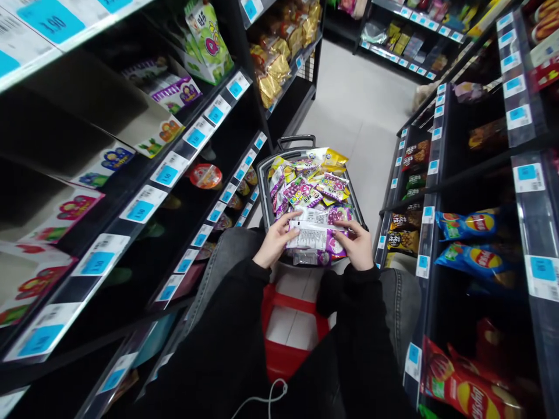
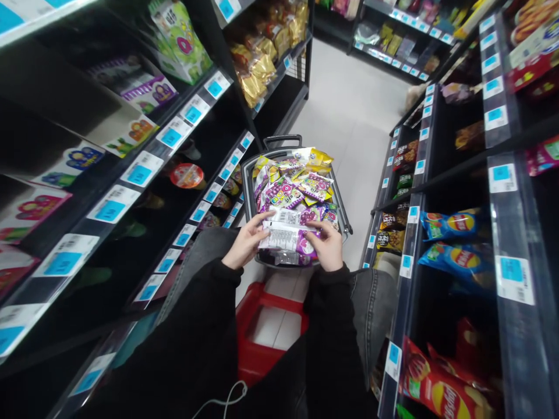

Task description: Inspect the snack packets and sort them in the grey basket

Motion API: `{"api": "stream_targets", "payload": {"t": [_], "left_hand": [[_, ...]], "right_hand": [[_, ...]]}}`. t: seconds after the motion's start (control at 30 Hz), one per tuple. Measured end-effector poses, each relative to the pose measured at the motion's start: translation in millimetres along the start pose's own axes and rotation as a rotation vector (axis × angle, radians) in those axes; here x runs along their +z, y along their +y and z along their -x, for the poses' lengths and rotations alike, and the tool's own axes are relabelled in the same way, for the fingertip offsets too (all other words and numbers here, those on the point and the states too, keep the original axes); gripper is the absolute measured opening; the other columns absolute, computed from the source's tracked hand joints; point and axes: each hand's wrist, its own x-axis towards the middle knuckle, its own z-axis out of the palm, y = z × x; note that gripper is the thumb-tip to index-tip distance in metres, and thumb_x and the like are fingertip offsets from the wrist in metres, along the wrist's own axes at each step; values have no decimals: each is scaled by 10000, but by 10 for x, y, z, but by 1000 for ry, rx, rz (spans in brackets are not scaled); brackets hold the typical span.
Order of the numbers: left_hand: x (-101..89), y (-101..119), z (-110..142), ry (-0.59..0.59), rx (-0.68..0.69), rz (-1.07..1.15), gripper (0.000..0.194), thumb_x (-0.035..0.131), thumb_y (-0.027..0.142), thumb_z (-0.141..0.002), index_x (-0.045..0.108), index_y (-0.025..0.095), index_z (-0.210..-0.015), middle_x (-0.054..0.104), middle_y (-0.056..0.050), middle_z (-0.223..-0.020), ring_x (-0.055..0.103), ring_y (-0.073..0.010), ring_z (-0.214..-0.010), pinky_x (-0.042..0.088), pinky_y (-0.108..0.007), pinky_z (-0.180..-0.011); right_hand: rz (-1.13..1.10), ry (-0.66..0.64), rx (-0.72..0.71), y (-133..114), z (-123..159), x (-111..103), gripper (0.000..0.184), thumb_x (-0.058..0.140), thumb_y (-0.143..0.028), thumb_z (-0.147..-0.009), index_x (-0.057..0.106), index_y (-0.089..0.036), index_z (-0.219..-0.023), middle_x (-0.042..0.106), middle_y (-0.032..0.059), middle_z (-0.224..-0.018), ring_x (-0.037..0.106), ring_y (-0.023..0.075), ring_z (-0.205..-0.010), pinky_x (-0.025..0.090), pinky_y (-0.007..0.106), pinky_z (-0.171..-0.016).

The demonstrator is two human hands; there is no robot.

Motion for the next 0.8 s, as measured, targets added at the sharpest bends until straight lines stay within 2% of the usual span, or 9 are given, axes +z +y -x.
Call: {"api": "stream_targets", "payload": {"t": [0.17, 0.27, 0.33, 0.4, 0.5, 0.6, 0.7, 0.8], "left_hand": [[-64, -15, -48, 78, 120, -120, 386, 774, 250, -558, 654, 155, -912, 613, 2, -727, 535, -99, -582, 426, -207, -553], [-79, -28, -58, 92, 136, -199, 302, 771, 241, -548, 680, 155, -823, 588, 19, -659, 497, -91, -537, 390, -210, -527], [-89, -41, -66, 101, 164, -257, 238, 766, 231, -547, 686, 154, -758, 603, 4, -690, 530, -117, -602, 414, -236, -590], [-96, -61, -75, 126, 204, -319, 167, 754, 213, -549, 688, 149, -688, 622, -21, -738, 571, -164, -740, 430, -282, -725], [-99, -96, -85, 199, 216, -363, 109, 729, 174, -537, 695, 151, -637, 651, -48, -781, 559, -236, -971, 356, -349, -919], [-104, -120, -89, 241, 194, -330, 89, 708, 159, -526, 697, 158, -615, 673, -56, -770, 494, -264, -1120, 278, -372, -1002], [-108, -112, -84, 199, 171, -294, 81, 703, 180, -545, 705, 161, -625, 658, -36, -699, 536, -242, -1037, 278, -361, -1002], [-92, -80, -66, 110, 112, -229, 129, 702, 208, -574, 720, 159, -691, 647, -26, -739, 577, -193, -856, 365, -329, -904]], "right_hand": [[-61, -57, 74, 36, -6, -11, 211, 683, -251, -652, 675, -202, -857, 667, 37, -891, 596, 193, -863, 454, 328, -781], [-33, -95, 73, 57, -12, -9, 186, 669, -252, -658, 673, -206, -838, 663, 33, -883, 589, 194, -857, 440, 325, -778], [-6, -111, 47, 61, -15, -2, 127, 648, -237, -665, 676, -205, -785, 648, 26, -826, 578, 185, -818, 429, 320, -760], [1, -116, 29, 57, -14, 9, 89, 626, -217, -667, 678, -205, -738, 625, 17, -766, 559, 174, -775, 418, 316, -741], [-13, -125, 51, 44, -5, 21, 93, 614, -202, -654, 692, -207, -705, 579, 4, -699, 524, 156, -699, 405, 308, -692], [-36, -124, 70, 36, 8, 15, 103, 623, -185, -625, 709, -213, -676, 528, -7, -652, 496, 148, -675, 396, 304, -676], [-60, -104, 71, 35, 20, -6, 112, 633, -176, -609, 715, -221, -669, 523, -9, -654, 501, 154, -712, 404, 310, -716], [-80, -142, 104, 37, 26, -18, 104, 647, -219, -630, 706, -215, -715, 598, 6, -721, 544, 167, -745, 427, 317, -728]]}}
